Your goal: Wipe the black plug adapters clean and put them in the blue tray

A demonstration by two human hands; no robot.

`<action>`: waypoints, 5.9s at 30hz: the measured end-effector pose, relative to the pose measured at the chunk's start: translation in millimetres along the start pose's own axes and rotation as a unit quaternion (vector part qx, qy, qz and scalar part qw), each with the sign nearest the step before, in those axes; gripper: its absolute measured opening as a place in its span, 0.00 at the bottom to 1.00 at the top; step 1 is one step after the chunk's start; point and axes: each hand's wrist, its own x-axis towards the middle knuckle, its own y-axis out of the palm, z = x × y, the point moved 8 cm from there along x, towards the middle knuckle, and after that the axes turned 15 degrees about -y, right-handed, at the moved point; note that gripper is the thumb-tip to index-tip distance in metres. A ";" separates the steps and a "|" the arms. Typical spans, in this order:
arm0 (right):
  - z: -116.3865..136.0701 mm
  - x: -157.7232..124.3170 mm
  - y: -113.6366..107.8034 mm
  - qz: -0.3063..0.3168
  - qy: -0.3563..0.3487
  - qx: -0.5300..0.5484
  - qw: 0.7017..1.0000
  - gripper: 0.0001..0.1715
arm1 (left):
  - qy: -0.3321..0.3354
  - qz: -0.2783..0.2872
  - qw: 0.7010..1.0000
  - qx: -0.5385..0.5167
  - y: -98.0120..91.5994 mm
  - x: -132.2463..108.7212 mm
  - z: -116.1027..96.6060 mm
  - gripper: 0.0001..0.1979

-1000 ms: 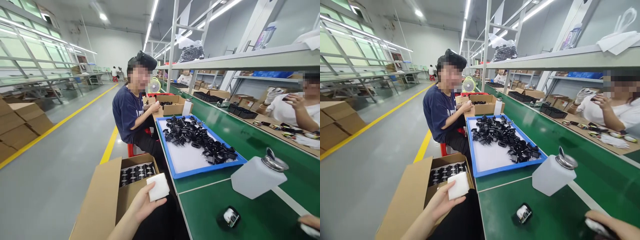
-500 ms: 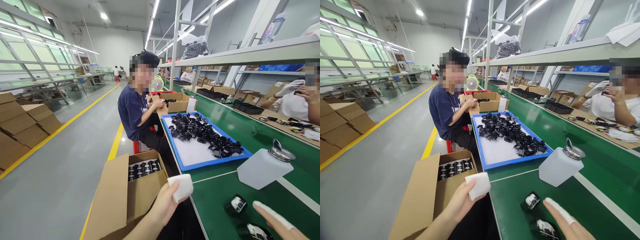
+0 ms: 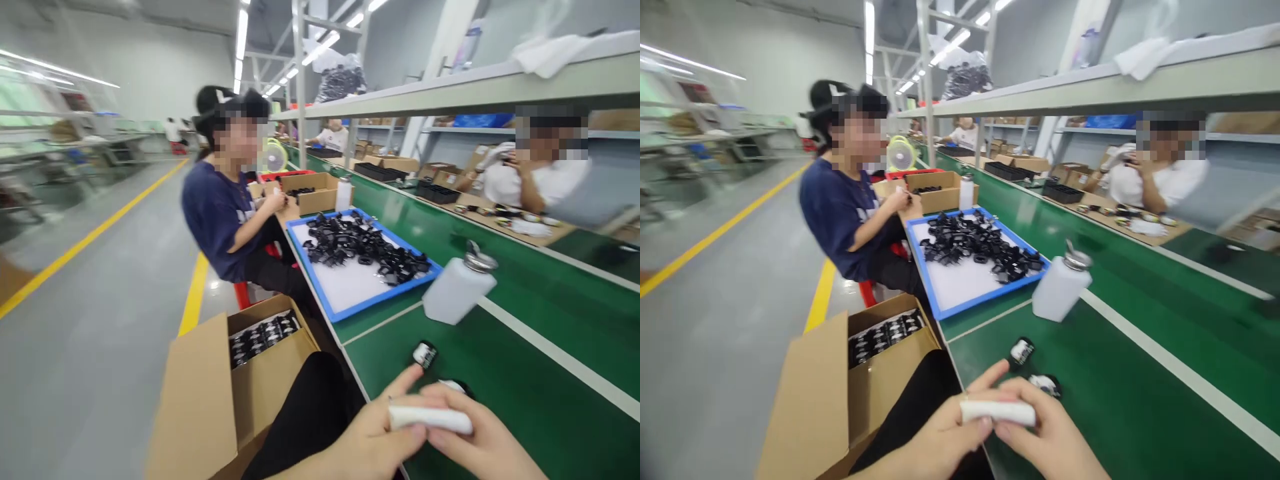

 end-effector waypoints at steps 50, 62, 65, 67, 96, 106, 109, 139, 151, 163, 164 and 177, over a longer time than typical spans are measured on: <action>47.4 98.0 -161.3 -0.292 -0.225 -0.479 0.797 0.21 | 0.151 -0.354 0.781 0.492 -46.4 43.9 16.6 0.11; 45.0 97.8 -158.9 -0.293 -0.211 -0.489 0.794 0.22 | 0.104 -0.333 0.816 0.462 -49.4 45.6 16.4 0.13; 44.4 97.3 -157.9 -0.293 -0.214 -0.489 0.793 0.21 | 0.044 -0.291 0.853 0.431 -45.8 50.4 20.2 0.29; 44.7 97.1 -157.6 -0.294 -0.221 -0.489 0.791 0.22 | 0.019 -0.259 0.877 0.405 -34.4 54.9 22.7 0.45; 46.3 95.8 -161.2 -0.281 -0.228 -0.457 0.812 0.22 | -0.019 -0.212 0.870 0.446 -31.8 78.4 16.4 0.29; 24.7 102.6 -201.7 -0.423 -0.192 -0.125 0.877 0.14 | -0.018 -0.208 0.872 0.443 -31.8 79.2 18.4 0.28; 34.7 100.6 -191.8 -0.397 -0.196 -0.234 0.866 0.17 | -0.019 -0.207 0.871 0.444 -32.1 79.3 18.5 0.29; 42.5 93.7 -165.6 -0.315 -0.231 -0.429 0.815 0.20 | -0.032 -0.199 0.863 0.463 -29.6 78.9 16.8 0.29; 42.7 92.0 -164.3 -0.314 -0.227 -0.432 0.815 0.20 | -0.028 -0.203 0.862 0.463 -29.3 77.9 15.6 0.29; 43.6 91.4 -166.0 -0.319 -0.228 -0.425 0.816 0.20 | -0.032 -0.200 0.863 0.462 -28.7 77.9 15.4 0.27; 43.7 91.3 -166.0 -0.319 -0.228 -0.426 0.815 0.20 | -0.031 -0.199 0.864 0.461 -28.7 78.0 15.5 0.28; 52.3 90.3 -155.9 -0.299 -0.102 -0.461 0.829 0.24 | -0.002 -0.192 0.870 0.453 -29.8 74.7 12.0 0.31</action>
